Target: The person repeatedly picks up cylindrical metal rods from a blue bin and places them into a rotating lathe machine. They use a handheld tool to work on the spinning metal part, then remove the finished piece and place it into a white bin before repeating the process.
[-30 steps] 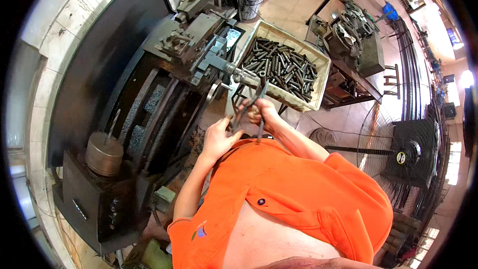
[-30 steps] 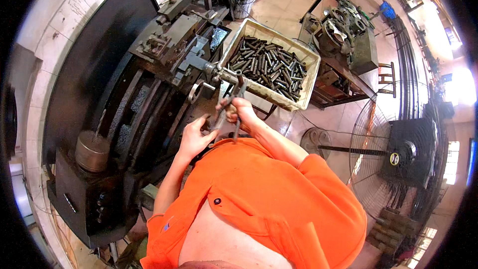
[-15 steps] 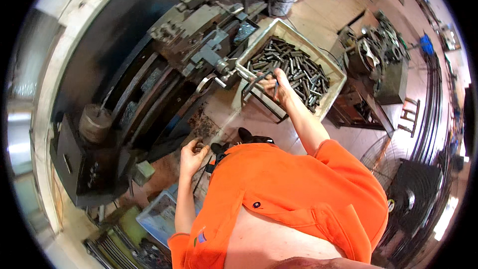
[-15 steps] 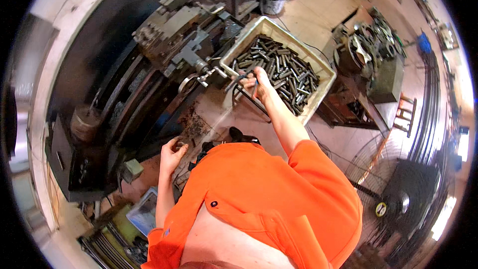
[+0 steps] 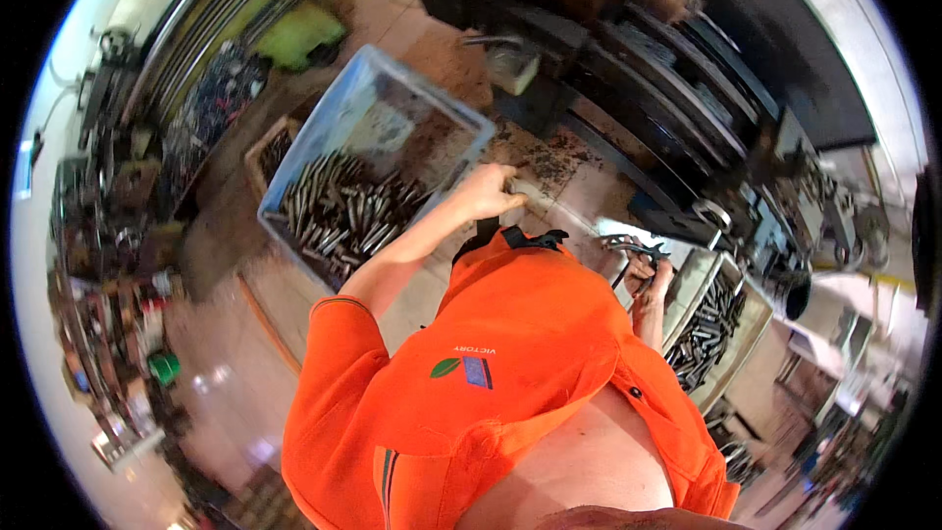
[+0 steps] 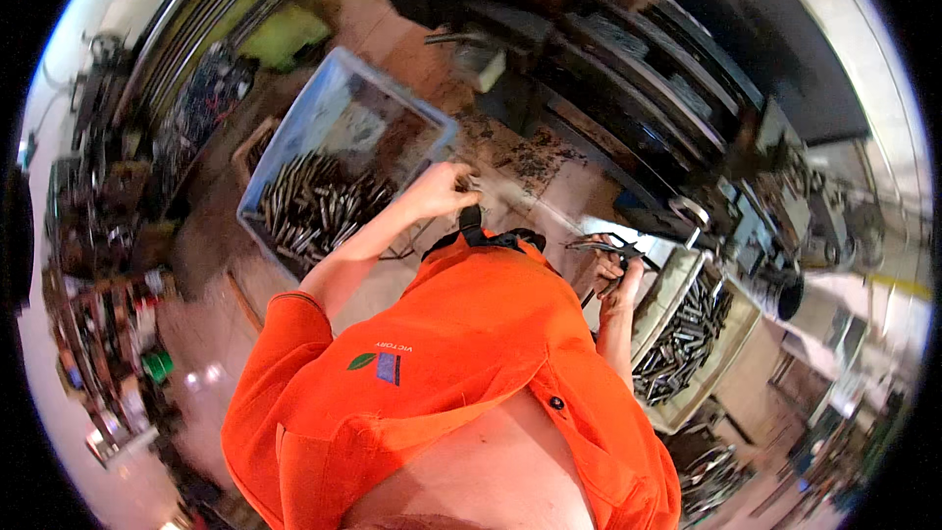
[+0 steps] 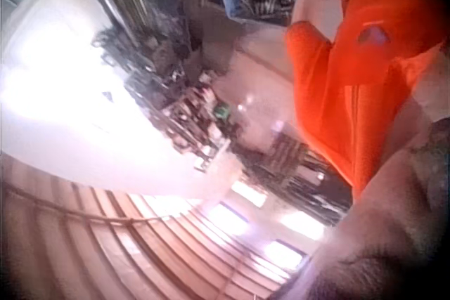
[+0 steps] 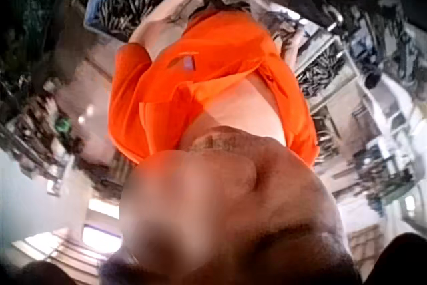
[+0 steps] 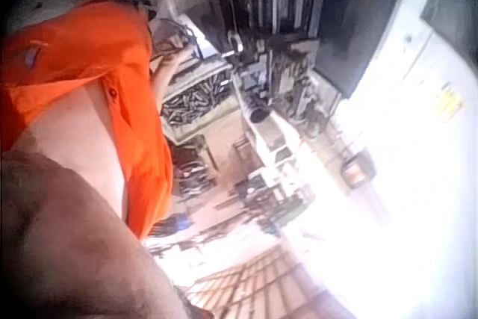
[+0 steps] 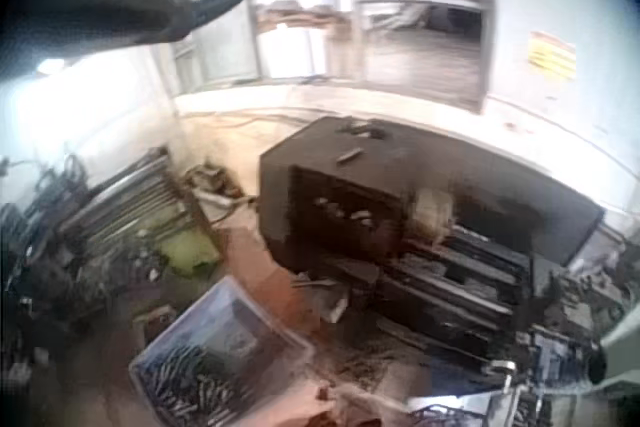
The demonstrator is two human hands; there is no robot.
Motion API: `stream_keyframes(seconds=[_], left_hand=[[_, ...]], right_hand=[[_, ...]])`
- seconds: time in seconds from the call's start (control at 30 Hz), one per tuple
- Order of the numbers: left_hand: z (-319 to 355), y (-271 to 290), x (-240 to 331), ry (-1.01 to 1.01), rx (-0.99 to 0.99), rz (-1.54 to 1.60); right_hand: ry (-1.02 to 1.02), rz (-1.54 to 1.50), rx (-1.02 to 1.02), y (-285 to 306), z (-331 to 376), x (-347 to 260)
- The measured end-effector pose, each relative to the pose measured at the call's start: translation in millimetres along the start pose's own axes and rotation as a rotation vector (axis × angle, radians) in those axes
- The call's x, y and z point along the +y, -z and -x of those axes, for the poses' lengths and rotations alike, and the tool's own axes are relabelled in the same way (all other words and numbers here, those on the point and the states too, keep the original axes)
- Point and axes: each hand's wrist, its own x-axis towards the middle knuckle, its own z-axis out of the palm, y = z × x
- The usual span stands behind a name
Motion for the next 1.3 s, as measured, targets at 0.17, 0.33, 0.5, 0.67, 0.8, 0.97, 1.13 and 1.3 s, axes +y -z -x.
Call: stream_keyframes(seconds=[0.17, 0.33, 0.5, 0.67, 0.8, 0.97, 1.13, 1.3], left_hand=[[66, 54, -95, 0.331, 0.168, 0.147], [137, 105, -201, 0.525, 0.556, 0.020], [159, 107, -225, 0.624, 0.437, -0.080], [148, 57, -295, 0.501, 0.379, -0.372], [133, 57, -307, 0.576, 0.167, -0.463], [132, 50, -330, 0.575, 0.102, -0.516], [151, 44, -330, 0.403, 0.380, -0.570], [173, 67, -299, 0.260, 0.518, -0.204]], right_hand=[[-0.153, 0.134, -0.075, -24, -39, 11], [-0.239, 0.228, -0.037, -51, -58, 51], [-0.296, 0.261, 0.011, -62, -63, 75], [-0.326, 0.376, 0.023, -64, -59, 79], [-0.280, 0.325, 0.085, -68, -58, 81], [-0.294, 0.324, 0.066, -56, -58, 63], [-0.243, 0.418, 0.055, -52, -56, 45], [-0.191, 0.567, 0.016, -67, -52, 44]])
